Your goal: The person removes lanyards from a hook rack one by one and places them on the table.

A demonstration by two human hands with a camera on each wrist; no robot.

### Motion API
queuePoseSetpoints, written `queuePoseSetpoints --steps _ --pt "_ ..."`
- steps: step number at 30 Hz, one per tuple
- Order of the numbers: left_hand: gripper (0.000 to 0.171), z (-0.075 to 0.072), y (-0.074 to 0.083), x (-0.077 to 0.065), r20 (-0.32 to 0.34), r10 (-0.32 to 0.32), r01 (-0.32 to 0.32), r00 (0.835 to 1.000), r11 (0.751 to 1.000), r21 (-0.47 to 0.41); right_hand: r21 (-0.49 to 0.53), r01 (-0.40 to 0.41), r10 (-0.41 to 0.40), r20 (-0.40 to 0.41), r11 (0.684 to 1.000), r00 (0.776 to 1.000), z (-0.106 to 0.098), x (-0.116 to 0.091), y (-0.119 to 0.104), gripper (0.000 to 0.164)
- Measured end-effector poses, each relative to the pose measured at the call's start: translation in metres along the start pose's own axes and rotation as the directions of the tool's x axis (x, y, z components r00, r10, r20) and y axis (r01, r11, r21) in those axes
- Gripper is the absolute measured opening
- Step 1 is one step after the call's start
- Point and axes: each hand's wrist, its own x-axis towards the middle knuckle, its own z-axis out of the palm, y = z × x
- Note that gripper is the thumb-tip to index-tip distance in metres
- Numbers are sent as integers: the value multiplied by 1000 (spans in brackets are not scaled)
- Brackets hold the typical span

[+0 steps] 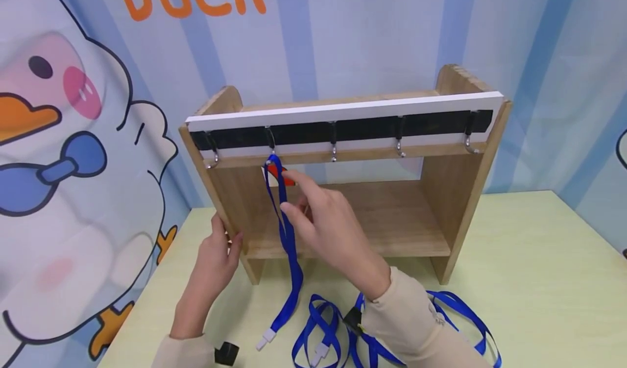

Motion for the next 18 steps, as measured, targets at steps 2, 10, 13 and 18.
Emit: queuePoseSetpoints --steps 2,10,13,18 --pt "58 -1 0 0 -5 7 -7 1000 1000 4 -2 6 -6 -17 1000 1000 -2 5 -4 46" --pt "59 -2 0 0 -15 20 -20 1000 1000 4 -14 25 -26 -85 1000 996 -5 25 -14 37" --pt "59 -2 0 0 -16 27 -27 999 1000 3 -20 21 -23 -110 1000 994 -7 31 -14 31" --pt "58 -1 1 0 -23 32 -32 999 999 10 -51 42 -49 -151 998 987 -9 37 -16 22"
